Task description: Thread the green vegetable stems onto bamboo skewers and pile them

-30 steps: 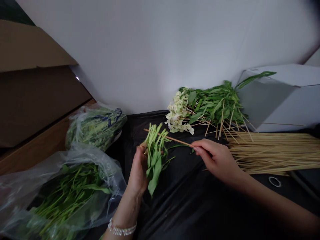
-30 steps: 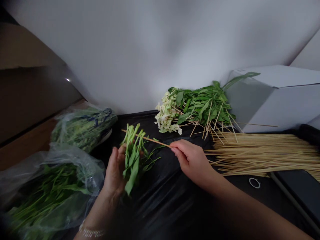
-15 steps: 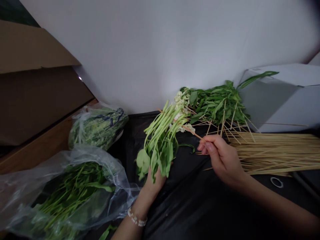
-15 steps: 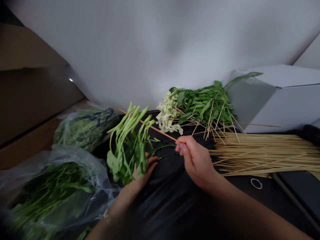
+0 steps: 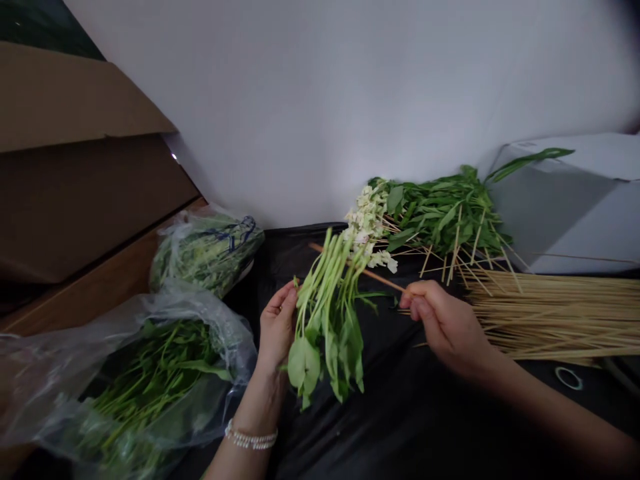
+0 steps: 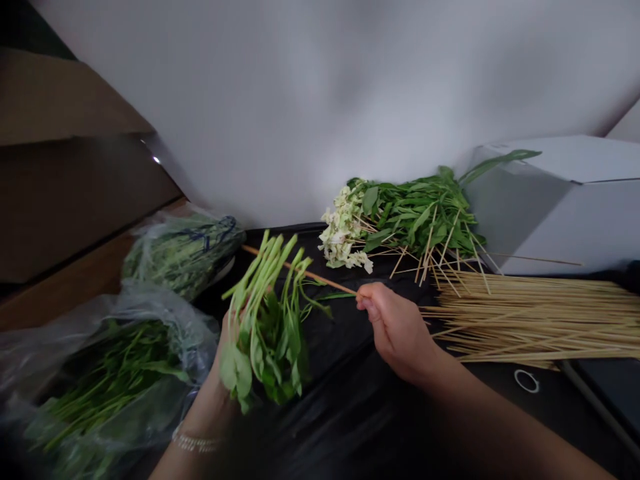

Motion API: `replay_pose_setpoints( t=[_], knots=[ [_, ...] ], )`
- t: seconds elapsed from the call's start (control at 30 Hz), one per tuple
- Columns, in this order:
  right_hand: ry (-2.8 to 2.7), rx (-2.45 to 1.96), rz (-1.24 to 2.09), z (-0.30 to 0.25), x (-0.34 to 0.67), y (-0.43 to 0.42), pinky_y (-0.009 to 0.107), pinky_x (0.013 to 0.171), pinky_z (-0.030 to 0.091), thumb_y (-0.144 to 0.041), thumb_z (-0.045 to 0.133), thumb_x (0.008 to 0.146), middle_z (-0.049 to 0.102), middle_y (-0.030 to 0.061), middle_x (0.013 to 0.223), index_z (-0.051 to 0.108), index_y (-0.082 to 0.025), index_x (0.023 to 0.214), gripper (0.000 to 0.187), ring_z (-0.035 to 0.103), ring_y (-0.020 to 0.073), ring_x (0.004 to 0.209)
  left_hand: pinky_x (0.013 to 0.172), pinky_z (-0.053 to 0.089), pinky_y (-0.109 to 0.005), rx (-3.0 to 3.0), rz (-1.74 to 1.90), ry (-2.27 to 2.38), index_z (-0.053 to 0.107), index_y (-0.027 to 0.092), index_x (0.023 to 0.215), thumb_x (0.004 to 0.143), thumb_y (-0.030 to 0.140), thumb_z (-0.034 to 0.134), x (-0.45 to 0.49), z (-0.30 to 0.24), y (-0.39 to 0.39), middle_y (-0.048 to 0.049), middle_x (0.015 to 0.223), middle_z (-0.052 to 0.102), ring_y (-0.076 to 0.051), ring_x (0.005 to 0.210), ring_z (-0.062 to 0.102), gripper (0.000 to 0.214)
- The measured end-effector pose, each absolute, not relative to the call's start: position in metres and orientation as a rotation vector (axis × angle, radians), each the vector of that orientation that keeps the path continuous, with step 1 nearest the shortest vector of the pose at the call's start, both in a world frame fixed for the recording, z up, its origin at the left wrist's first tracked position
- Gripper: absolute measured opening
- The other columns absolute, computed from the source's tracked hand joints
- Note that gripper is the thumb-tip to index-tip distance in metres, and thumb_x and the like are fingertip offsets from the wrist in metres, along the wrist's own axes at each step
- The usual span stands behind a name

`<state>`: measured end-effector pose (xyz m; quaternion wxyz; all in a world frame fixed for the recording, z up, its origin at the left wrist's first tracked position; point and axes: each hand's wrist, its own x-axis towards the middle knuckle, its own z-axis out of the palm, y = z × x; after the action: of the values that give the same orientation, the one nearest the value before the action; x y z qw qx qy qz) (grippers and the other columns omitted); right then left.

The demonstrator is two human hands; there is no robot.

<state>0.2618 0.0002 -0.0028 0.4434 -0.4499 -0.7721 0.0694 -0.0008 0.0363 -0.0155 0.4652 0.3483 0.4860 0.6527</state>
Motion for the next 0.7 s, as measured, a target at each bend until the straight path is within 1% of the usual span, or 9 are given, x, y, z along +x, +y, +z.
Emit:
replay_pose_setpoints(
  t=[0.1,0.17,0.33,0.5,0.7],
  knots=[
    [-2.109,-1.082,0.087,-0.008,0.259,0.004,0.027,0.062,0.045,-0.017,0.036,0.094,0.064,0.0017,0.075,0.054,-0.021,0.092,0.019,0.061,0.0154,0.066,0.063,0.056,-0.028,0.734,1.648,1.155,0.074,0.018,0.089,0.054,0.04,0.088,-0.003,-0.01,0.036,-0.0053,0.081,0.077,-0.019,0.069,0.07,0.044],
    [-2.191,-1.099,0.047,-0.013,0.257,0.005,0.028,0.065,0.045,-0.015,0.036,0.094,0.066,0.0028,0.079,0.055,-0.021,0.094,0.02,0.063,0.0164,0.071,0.062,0.056,-0.026,0.69,1.643,1.124,0.074,0.017,0.089,0.05,0.036,0.091,-0.002,-0.01,0.035,-0.0037,0.078,0.077,-0.017,0.065,0.07,0.047],
    [-2.286,-1.237,0.014,-0.019,0.258,0.006,0.029,0.066,0.044,-0.015,0.034,0.097,0.068,0.0038,0.086,0.055,-0.02,0.099,0.022,0.065,0.0177,0.076,0.069,0.056,-0.026,0.674,1.586,1.096,0.074,0.016,0.093,0.058,0.031,0.088,0.002,-0.01,0.031,-0.0043,0.083,0.078,-0.015,0.069,0.071,0.041],
    [-2.306,-1.295,-0.01,-0.02,0.259,0.006,0.03,0.065,0.043,-0.016,0.035,0.097,0.068,0.004,0.088,0.055,-0.02,0.101,0.021,0.065,0.0193,0.078,0.071,0.055,-0.023,0.649,1.603,1.057,0.075,0.016,0.089,0.058,0.028,0.089,0.006,-0.009,0.029,-0.003,0.083,0.078,-0.012,0.07,0.07,0.035],
    [-2.304,-1.289,-0.013,-0.022,0.259,0.006,0.03,0.066,0.043,-0.015,0.035,0.097,0.067,0.0035,0.088,0.054,-0.02,0.101,0.02,0.065,0.0195,0.078,0.069,0.055,-0.021,0.618,1.601,1.036,0.076,0.017,0.087,0.058,0.025,0.088,0.006,-0.01,0.028,-0.0025,0.082,0.078,-0.012,0.07,0.07,0.033]
  ],
)
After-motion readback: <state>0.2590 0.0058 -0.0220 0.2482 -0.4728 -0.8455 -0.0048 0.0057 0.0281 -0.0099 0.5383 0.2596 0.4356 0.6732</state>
